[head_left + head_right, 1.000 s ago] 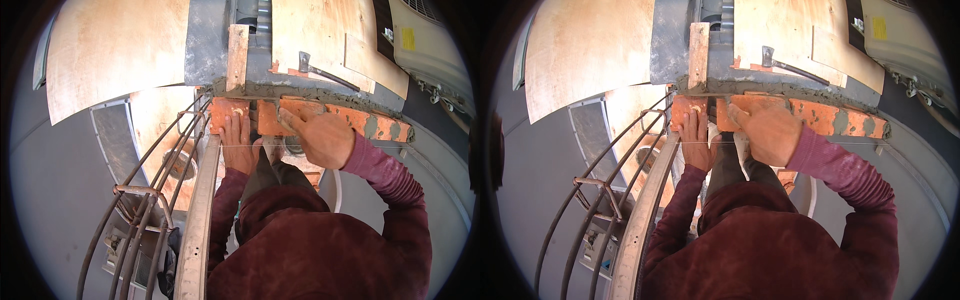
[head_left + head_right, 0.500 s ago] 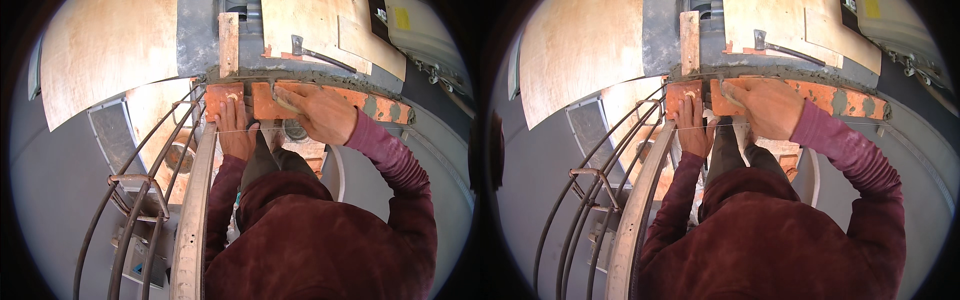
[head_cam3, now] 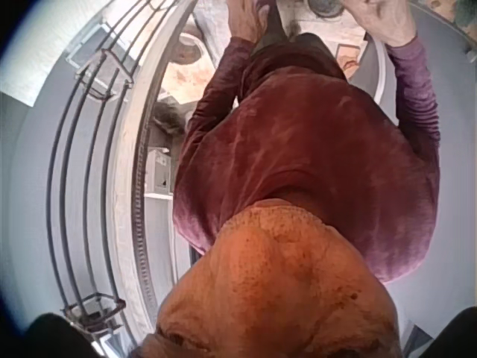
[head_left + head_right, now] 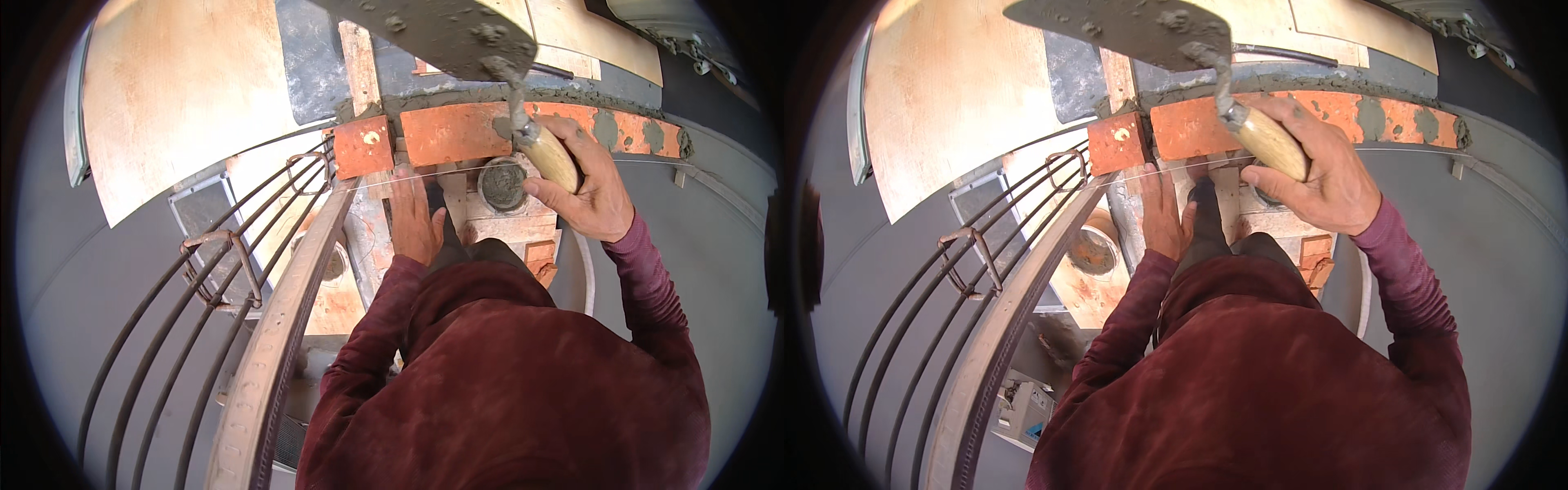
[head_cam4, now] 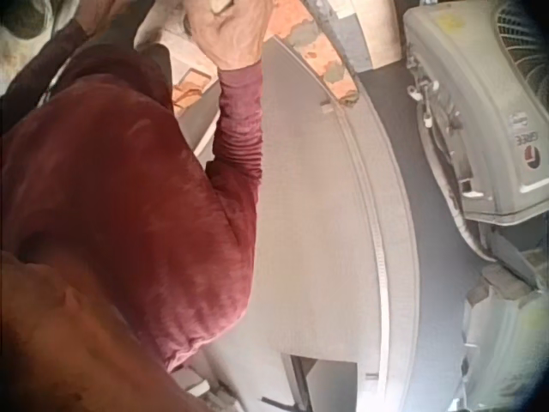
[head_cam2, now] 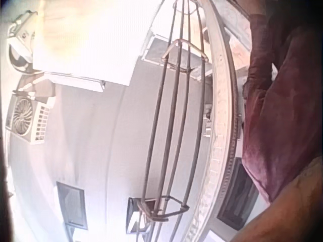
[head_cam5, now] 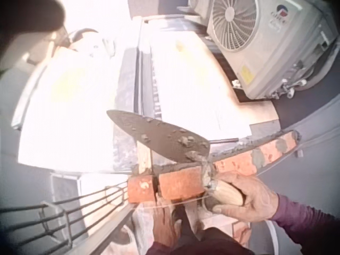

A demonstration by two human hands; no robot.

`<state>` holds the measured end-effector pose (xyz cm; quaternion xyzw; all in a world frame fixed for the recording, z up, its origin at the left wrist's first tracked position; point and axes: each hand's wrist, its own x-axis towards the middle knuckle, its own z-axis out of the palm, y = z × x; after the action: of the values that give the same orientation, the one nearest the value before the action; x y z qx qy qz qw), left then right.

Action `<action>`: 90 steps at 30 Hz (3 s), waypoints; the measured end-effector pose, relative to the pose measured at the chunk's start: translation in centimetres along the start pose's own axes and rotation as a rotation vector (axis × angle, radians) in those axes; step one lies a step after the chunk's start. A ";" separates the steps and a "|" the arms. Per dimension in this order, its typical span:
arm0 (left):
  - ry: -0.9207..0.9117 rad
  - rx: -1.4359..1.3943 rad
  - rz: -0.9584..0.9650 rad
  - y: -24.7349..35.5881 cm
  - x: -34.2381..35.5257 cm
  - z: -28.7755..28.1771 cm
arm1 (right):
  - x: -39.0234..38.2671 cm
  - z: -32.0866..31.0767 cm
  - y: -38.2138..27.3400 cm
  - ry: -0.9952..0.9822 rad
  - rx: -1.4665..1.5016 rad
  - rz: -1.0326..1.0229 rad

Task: The person builds a brick wall by applying mortar with a trowel, placing bricks along a guide string, and tapping them into place using the trowel handle and a small hammer.

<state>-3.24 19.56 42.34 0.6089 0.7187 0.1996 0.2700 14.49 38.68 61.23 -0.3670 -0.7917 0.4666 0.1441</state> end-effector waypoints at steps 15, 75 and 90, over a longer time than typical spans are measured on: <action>-0.849 -0.405 -0.124 -2.2 -22.2 13.4 | -34.0 12.9 9.0 0.012 0.220 0.671; -0.110 0.309 -1.177 -42.4 -41.9 47.8 | 14.6 67.7 45.5 -0.363 1.117 0.720; 0.037 -0.118 -1.056 -44.1 -46.0 47.2 | 9.8 68.3 41.0 -0.012 1.728 0.551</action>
<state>-2.12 -35.57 -14.73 0.1443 0.9197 0.0873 0.3545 -12.88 14.54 -10.20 -0.3049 -0.0508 0.9180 0.2484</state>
